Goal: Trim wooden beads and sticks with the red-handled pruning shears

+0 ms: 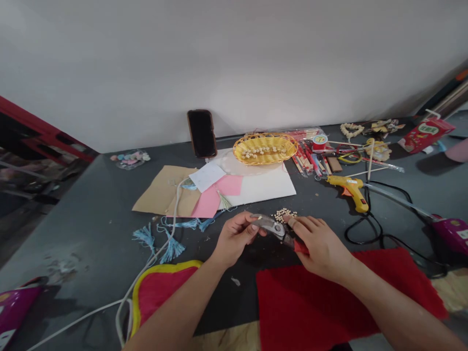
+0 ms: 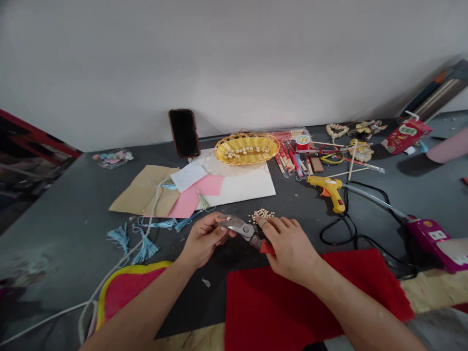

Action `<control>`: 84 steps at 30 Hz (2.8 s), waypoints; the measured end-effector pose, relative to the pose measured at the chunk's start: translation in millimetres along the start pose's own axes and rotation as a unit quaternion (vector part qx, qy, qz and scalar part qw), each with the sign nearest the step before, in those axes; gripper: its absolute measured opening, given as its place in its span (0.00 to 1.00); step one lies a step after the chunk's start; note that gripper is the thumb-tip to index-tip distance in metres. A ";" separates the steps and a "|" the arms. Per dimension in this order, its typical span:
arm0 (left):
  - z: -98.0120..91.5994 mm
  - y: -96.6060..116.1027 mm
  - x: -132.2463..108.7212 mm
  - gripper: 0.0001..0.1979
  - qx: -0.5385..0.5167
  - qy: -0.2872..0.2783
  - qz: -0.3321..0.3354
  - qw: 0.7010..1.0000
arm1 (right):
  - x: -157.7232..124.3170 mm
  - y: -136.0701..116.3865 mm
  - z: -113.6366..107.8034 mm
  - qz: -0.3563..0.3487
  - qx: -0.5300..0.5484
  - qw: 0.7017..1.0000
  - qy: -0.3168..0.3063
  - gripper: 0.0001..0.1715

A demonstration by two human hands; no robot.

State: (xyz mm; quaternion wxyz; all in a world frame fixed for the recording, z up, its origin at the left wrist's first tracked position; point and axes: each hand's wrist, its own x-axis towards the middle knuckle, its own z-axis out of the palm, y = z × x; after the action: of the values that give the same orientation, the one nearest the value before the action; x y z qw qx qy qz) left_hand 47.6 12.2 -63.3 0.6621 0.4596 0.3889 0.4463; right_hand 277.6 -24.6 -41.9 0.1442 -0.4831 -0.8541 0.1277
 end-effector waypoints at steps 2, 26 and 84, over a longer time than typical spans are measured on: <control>0.2 -0.3 -0.4 0.14 -0.007 -0.001 0.003 1.000 | 0.3 -0.8 -1.2 0.005 0.005 1.000 -0.002 0.36; -0.3 6.3 -0.9 0.14 -0.102 -0.070 -0.055 0.991 | 2.4 -0.1 1.0 -0.006 0.037 0.999 -0.007 0.34; -5.8 0.7 0.9 0.17 -0.018 -0.033 -0.046 0.998 | 2.5 -2.0 1.6 0.030 0.023 0.998 -0.042 0.37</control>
State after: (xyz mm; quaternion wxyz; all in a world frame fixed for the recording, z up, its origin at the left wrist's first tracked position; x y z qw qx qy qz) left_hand 42.3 14.7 -64.3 0.7030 0.4434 0.3792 0.4067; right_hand 274.1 -23.6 -42.3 0.1149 -0.4990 -0.8417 0.1715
